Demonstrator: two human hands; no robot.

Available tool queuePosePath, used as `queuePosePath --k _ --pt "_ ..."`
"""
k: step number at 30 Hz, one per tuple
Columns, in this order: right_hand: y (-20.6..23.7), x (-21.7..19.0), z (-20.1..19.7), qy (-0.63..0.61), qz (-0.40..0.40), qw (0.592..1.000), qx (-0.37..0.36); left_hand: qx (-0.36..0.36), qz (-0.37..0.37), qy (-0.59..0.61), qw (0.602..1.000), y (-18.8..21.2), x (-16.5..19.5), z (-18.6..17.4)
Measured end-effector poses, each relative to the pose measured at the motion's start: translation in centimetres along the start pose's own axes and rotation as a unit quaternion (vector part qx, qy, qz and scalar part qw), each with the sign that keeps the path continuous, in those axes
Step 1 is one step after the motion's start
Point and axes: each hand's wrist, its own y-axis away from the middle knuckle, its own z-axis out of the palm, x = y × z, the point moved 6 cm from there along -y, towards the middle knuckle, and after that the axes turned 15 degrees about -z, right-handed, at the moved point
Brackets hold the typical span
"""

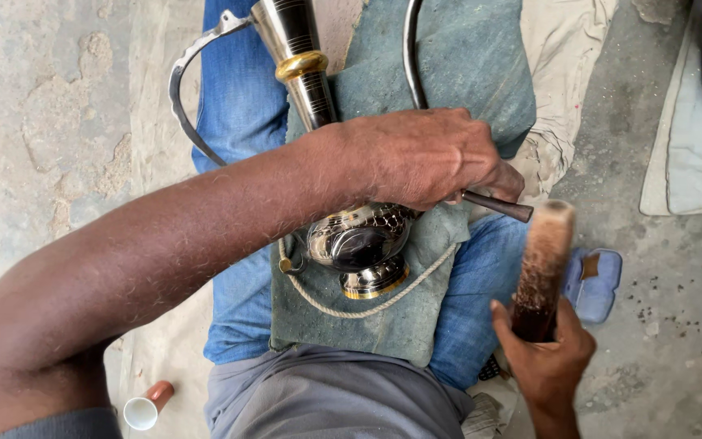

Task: The person sits on the ground and uses a metal punch and a wooden mallet to create a decorative pattern on a metal hookah pipe. They repeatedly position the punch on the pipe's surface and strike it with the mallet to form a textured design.

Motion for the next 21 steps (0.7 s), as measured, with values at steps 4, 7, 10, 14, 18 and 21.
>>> queuePosePath --k 4,7,10,14,18,21 --pt "1.0 0.2 -0.1 -0.023 -0.010 0.997 0.068 -0.017 0.008 -0.003 1.000 0.3 -0.2 -0.2" --pt "0.9 -0.3 0.2 0.080 -0.068 0.993 0.059 -0.023 0.031 -0.007 0.999 0.6 0.1 -0.2" --pt "0.7 0.2 0.8 0.040 -0.065 0.994 0.083 -0.013 0.039 -0.024 0.999 0.7 0.5 -0.2" --pt "0.3 -0.4 2.2 0.106 -0.109 0.988 0.024 -0.062 -0.001 -0.055 0.997 1.1 0.0 0.3" --pt "-0.1 1.3 1.1 -0.185 0.018 0.976 0.110 0.138 0.029 0.158 0.977 3.4 -0.8 -2.1" --pt "-1.7 1.8 -0.1 -0.353 0.037 0.928 0.117 0.235 -0.024 0.138 0.962 4.5 -1.8 -1.8"
